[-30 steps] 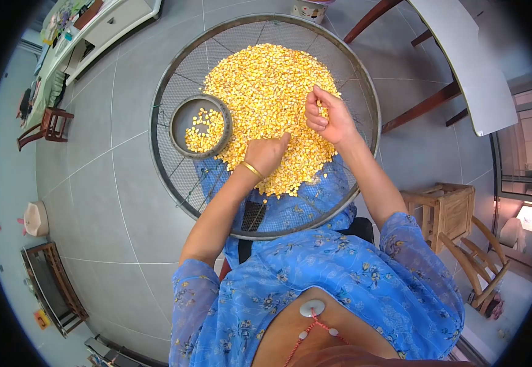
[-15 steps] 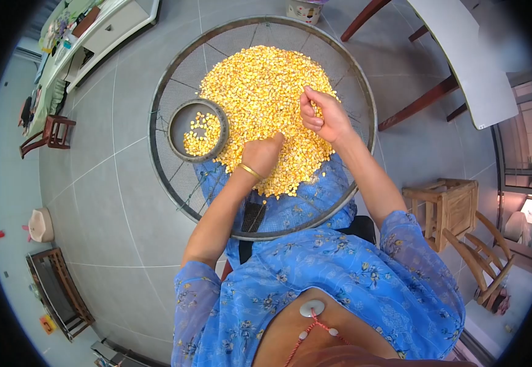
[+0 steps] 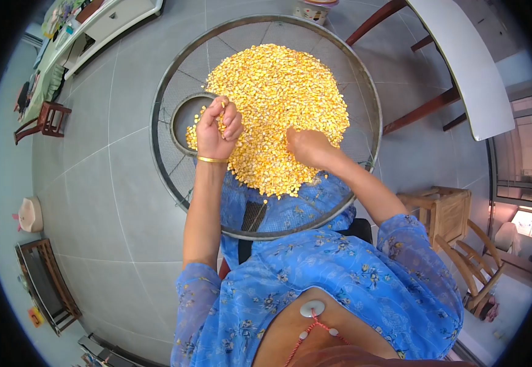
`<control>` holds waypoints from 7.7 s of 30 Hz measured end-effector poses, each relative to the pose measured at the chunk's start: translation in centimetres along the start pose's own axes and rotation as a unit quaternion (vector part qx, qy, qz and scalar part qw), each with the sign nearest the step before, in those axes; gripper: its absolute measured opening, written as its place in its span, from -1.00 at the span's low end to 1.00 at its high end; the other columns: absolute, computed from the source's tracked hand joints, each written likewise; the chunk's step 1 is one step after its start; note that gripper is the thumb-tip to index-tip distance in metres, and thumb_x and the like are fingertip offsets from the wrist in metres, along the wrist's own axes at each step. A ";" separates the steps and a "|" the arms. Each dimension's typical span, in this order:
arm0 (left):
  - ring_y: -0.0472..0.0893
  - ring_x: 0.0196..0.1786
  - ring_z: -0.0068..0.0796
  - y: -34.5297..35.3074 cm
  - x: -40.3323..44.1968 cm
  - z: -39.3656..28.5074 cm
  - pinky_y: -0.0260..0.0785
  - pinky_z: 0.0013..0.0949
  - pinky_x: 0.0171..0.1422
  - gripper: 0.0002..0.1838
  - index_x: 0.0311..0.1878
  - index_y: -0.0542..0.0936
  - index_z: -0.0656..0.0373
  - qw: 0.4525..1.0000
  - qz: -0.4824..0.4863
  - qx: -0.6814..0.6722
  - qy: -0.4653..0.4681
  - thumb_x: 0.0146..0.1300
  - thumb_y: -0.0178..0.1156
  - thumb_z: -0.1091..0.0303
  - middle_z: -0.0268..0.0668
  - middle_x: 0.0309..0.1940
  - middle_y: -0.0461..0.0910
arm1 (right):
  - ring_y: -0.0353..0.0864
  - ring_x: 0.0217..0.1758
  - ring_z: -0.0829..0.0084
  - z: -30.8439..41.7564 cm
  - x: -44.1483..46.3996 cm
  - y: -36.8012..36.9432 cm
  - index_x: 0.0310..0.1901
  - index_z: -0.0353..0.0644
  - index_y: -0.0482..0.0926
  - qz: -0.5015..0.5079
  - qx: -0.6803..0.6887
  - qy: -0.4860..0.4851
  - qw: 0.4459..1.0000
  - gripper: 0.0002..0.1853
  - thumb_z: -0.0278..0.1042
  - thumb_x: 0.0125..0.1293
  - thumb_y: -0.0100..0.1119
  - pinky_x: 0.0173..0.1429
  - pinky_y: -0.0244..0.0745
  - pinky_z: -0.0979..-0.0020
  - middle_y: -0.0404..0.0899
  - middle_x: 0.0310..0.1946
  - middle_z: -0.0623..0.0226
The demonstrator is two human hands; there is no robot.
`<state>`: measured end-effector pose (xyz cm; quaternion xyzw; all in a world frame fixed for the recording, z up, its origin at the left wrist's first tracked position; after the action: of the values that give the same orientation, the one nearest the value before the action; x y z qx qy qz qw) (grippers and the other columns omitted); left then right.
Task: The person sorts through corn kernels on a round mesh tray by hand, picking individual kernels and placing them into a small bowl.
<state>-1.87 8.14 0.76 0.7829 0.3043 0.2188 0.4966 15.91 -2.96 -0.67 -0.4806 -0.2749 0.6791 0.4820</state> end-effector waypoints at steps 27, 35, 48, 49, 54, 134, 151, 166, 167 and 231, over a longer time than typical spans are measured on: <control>0.20 -0.70 -0.67 0.6 -0.3 1.2 -0.01 -0.61 -0.67 -0.79 -0.27 0.44 0.16 0.980 -0.121 0.159 -0.006 0.41 -0.09 0.26 -0.42 -0.64 0.29 | 0.60 -0.48 0.04 -0.2 0.7 1.5 -0.36 -0.34 0.41 -0.109 -0.053 -0.064 0.991 -0.90 -0.55 0.05 -0.02 -0.41 0.46 0.09 0.56 -0.58 -0.02; 0.18 -0.70 -0.70 0.6 -0.2 1.4 -0.05 -0.62 -0.68 -0.81 -0.27 0.46 0.18 0.972 -0.140 0.187 -0.005 0.40 -0.06 0.29 -0.47 -0.68 0.25 | 0.57 -0.56 0.12 -1.4 1.7 2.0 -0.48 -0.32 0.44 -0.148 0.016 -0.056 0.987 -0.94 -0.54 0.09 0.00 -0.43 0.47 0.15 0.56 -0.59 0.06; 0.60 -0.52 -0.16 0.3 -0.7 8.8 0.36 -0.15 -0.54 -0.89 -0.22 0.36 0.16 0.386 0.065 0.920 0.007 0.24 -0.06 0.36 -0.16 -0.60 0.56 | 0.08 -0.82 0.68 -3.1 0.4 -3.7 -0.37 -0.24 0.46 0.039 0.849 -0.095 0.518 -0.71 -0.23 0.39 -0.16 -0.74 -0.01 0.63 0.32 -0.71 0.39; 0.60 -0.53 -0.18 0.1 -0.7 9.2 0.38 -0.16 -0.53 -0.90 -0.23 0.37 0.16 0.361 0.079 0.928 0.034 0.22 -0.07 0.39 -0.17 -0.60 0.56 | 0.09 -0.82 0.68 -3.2 0.5 -3.4 -0.37 -0.24 0.46 0.043 0.853 -0.093 0.512 -0.70 -0.22 0.40 -0.16 -0.75 -0.02 0.62 0.32 -0.71 0.39; 0.60 -0.53 -0.17 -0.7 -0.4 10.0 0.40 -0.16 -0.52 -0.93 -0.28 0.35 0.16 0.337 0.089 0.937 0.025 0.17 -0.08 0.43 -0.16 -0.60 0.56 | 0.09 -0.82 0.68 -3.7 0.6 -3.2 -0.36 -0.24 0.46 0.051 0.854 -0.097 0.508 -0.70 -0.22 0.42 -0.15 -0.75 -0.02 0.62 0.31 -0.71 0.41; 0.57 -0.48 -0.05 -0.4 -1.0 7.2 0.36 -0.08 -0.38 -0.81 -0.17 0.41 0.10 0.503 0.011 0.863 -0.035 0.24 0.06 0.24 -0.09 -0.59 0.55 | 0.57 -0.30 0.09 -1.9 1.0 -0.8 -0.31 -0.22 0.53 -0.137 0.259 -0.021 0.956 -0.79 -0.25 0.21 0.00 -0.19 0.43 0.18 0.58 -0.42 0.05; 0.57 -0.51 -0.30 -0.3 -1.1 6.2 0.35 -0.26 -0.42 -0.78 -0.25 0.56 0.23 0.544 0.049 0.838 -0.018 0.25 0.07 0.27 -0.20 -0.62 0.55 | 0.59 -0.22 0.11 -0.7 0.4 -0.3 -0.24 -0.20 0.52 -0.058 0.107 -0.004 0.993 -0.79 -0.28 0.21 -0.01 -0.15 0.45 0.14 0.61 -0.35 0.09; 0.20 -0.72 -0.63 0.0 -0.3 0.2 -0.01 -0.59 -0.70 -0.74 -0.23 0.43 0.18 0.996 -0.050 0.062 -0.049 0.41 -0.17 0.23 -0.38 -0.65 0.29 | 0.60 -0.51 0.05 0.7 0.1 2.0 -0.26 -0.37 0.36 -0.085 -0.097 -0.114 0.985 -0.85 -0.49 0.14 -0.09 -0.43 0.48 0.09 0.57 -0.59 0.03; 0.20 -0.71 -0.63 -0.1 -0.4 0.3 -0.01 -0.59 -0.70 -0.74 -0.23 0.43 0.18 0.996 -0.047 0.061 -0.047 0.41 -0.17 0.23 -0.38 -0.65 0.29 | 0.60 -0.52 0.05 0.6 0.1 2.2 -0.27 -0.37 0.35 -0.099 -0.101 -0.119 0.983 -0.85 -0.49 0.14 -0.08 -0.44 0.47 0.09 0.57 -0.60 0.04; 0.54 -0.35 -0.11 1.8 -0.2 1.7 0.42 -0.16 -0.25 -0.86 -0.29 0.55 0.22 0.470 -0.018 0.850 0.235 0.09 0.05 0.57 -0.13 -0.43 0.49 | 0.37 -0.70 0.60 0.4 5.9 -3.5 -0.27 -0.30 0.52 -0.101 0.546 -0.026 0.831 -0.81 -0.40 0.33 -0.08 -0.60 0.30 0.56 0.47 -0.63 0.36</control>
<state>-0.43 6.35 1.65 0.7336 0.4603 0.0193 -0.4996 16.49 3.87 0.08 -0.0910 0.0811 0.6782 0.7247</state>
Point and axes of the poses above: each hand's wrist, its own x-axis towards the middle knuckle, its own y-axis out of the palm, z = x × y, the point moved 2 cm from there along x, towards the middle knuckle
